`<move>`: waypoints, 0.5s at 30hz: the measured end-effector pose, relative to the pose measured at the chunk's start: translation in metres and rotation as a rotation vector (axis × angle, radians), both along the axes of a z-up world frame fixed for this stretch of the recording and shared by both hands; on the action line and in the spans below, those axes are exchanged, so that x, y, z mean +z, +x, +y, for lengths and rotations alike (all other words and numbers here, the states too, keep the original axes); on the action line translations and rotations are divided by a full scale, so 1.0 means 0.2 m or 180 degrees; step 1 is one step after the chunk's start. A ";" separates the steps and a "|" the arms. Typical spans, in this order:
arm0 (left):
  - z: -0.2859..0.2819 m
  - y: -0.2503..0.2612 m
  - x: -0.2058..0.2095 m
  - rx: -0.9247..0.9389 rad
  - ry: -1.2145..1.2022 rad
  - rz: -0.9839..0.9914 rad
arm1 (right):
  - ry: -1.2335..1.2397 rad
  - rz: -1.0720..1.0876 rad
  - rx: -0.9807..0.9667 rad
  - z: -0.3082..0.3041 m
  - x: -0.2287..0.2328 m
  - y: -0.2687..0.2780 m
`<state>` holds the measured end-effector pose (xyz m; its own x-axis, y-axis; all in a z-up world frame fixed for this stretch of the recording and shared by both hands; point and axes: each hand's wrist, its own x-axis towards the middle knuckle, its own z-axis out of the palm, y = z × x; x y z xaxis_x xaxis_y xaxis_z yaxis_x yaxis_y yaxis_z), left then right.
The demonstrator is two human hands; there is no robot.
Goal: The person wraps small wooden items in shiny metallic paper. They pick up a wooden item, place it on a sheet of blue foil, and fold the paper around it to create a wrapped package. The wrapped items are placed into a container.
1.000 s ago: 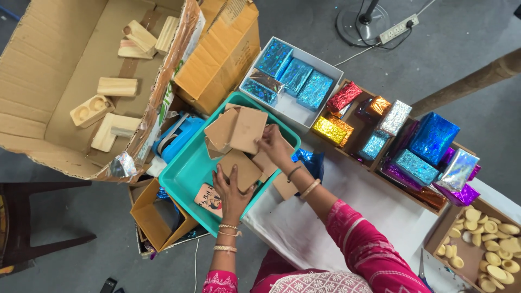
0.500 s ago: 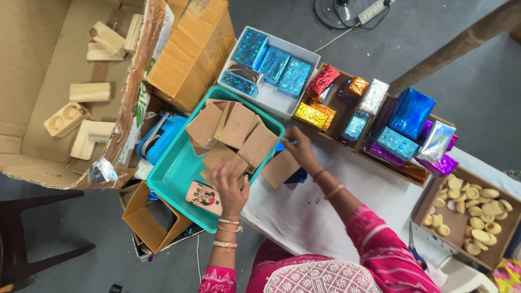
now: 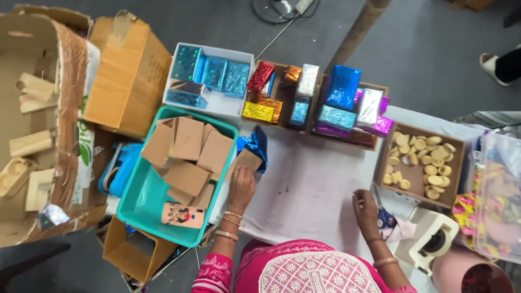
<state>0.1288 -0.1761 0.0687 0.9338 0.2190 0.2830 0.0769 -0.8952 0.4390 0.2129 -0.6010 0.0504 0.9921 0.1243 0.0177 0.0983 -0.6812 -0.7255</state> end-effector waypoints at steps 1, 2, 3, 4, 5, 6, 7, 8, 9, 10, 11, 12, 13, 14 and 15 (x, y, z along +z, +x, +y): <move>0.00 0.04 0.05 0.0005 0.0019 -0.0007 | 0.0019 -0.0007 0.0005 -0.09 0.01 -0.03; 0.01 0.07 0.10 0.0026 0.0041 -0.0064 | -0.0270 -0.0206 -0.0024 -0.17 0.03 -0.07; 0.03 0.08 0.15 0.0103 0.0078 -0.0121 | -0.0540 -0.0412 0.0000 -0.23 0.03 -0.09; 0.08 0.10 0.25 0.0164 0.0112 -0.0129 | -0.0503 -0.0424 0.0059 -0.28 0.02 -0.12; 0.12 0.12 0.35 0.0158 0.0392 -0.0325 | -0.0684 -0.0400 -0.0054 -0.33 0.01 -0.15; 0.17 0.13 0.44 0.0149 0.0677 -0.0515 | -0.0865 -0.0379 -0.0168 -0.38 0.00 -0.18; 0.28 0.13 0.47 0.0208 0.0709 -0.0516 | -0.0834 -0.0393 -0.0109 -0.42 -0.03 -0.19; 0.39 0.12 0.49 0.0495 0.0902 -0.0749 | -0.0901 -0.0402 -0.0126 -0.46 -0.07 -0.20; 0.50 0.12 0.52 0.0762 0.1091 -0.0994 | -0.0974 -0.0418 -0.0163 -0.50 -0.10 -0.23; 0.61 0.07 0.69 0.0803 0.1118 -0.1006 | -0.0948 -0.0440 -0.0126 -0.51 -0.12 -0.24; 0.72 0.04 0.86 0.1118 0.1118 -0.1182 | -0.1034 -0.0444 -0.0121 -0.52 -0.14 -0.26; 0.82 0.01 1.02 0.1432 0.1118 -0.1361 | -0.1120 -0.0448 -0.0116 -0.54 -0.16 -0.27; 1.02 -0.06 1.04 0.1432 0.1127 -0.1373 | -0.1108 -0.0457 -0.0119 -0.54 -0.16 -0.27; 1.22 -0.12 1.06 0.1739 0.1241 -0.1344 | -0.1119 -0.0455 -0.0110 -0.54 -0.16 -0.27; 1.42 -0.17 1.07 0.2028 0.1347 -0.1313 | -0.1136 -0.0444 -0.0118 -0.55 -0.16 -0.28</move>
